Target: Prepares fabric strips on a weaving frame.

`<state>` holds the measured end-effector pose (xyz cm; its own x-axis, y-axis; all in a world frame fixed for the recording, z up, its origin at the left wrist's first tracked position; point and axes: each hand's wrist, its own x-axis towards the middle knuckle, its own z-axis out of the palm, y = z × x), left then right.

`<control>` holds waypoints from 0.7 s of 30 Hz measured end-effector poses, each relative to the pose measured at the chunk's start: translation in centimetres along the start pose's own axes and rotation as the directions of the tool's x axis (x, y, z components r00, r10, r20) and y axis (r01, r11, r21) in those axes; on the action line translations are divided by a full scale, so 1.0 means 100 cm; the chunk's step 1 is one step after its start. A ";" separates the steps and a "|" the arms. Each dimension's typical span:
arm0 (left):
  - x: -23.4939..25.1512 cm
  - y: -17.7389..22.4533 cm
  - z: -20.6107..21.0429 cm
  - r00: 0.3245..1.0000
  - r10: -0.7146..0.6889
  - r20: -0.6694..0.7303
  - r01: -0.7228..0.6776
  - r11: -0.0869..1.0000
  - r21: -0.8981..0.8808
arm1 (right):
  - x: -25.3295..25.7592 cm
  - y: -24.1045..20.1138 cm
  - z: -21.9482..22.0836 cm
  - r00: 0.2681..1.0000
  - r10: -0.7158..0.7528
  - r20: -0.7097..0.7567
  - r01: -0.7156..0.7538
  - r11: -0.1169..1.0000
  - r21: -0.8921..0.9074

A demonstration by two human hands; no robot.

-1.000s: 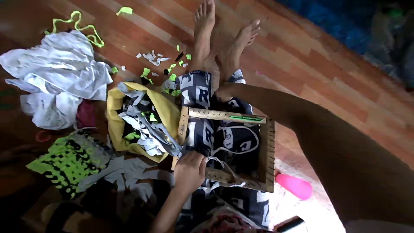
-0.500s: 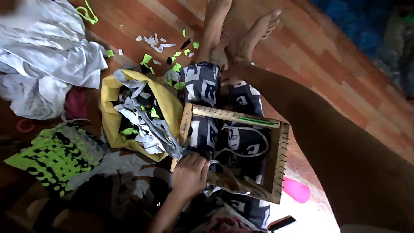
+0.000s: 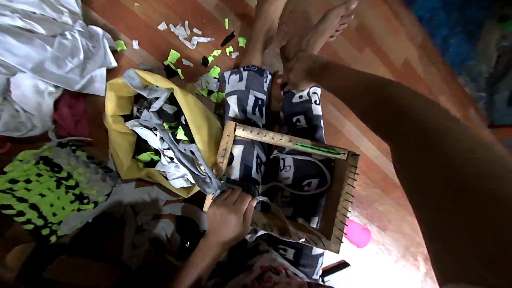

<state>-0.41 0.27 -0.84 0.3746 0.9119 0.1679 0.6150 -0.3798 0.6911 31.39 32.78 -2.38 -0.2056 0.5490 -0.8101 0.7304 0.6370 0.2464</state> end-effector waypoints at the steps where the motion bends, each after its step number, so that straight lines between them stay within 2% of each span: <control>1: 0.000 0.000 0.000 1.000 0.003 -0.002 -0.003 1.000 0.001 | 0.000 0.001 -0.001 1.000 -0.005 0.008 0.006 1.000 -0.010; 8: -0.002 -0.001 0.001 1.000 0.005 -0.024 -0.005 1.000 -0.002 | -0.007 -0.014 -0.013 0.999 0.018 0.042 -0.017 0.999 -0.041; 12: -0.001 0.000 0.000 1.000 -0.002 -0.006 0.002 1.000 0.004 | -0.019 -0.032 -0.019 0.996 0.084 0.038 -0.086 0.995 0.057; 16: -0.002 0.000 0.000 1.000 0.001 -0.013 -0.001 1.000 0.002 | -0.014 -0.036 -0.020 0.994 0.103 0.025 -0.104 0.992 0.065; 21: -0.001 0.000 -0.001 1.000 -0.001 -0.016 0.001 1.000 0.006 | -0.013 -0.045 -0.026 0.967 0.253 0.018 -0.251 0.941 0.228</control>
<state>-0.46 0.19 -0.77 0.3632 0.9145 0.1785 0.6191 -0.3800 0.6872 26.72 30.63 -1.06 -0.0020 0.6824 -0.7310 0.8874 0.3381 0.3133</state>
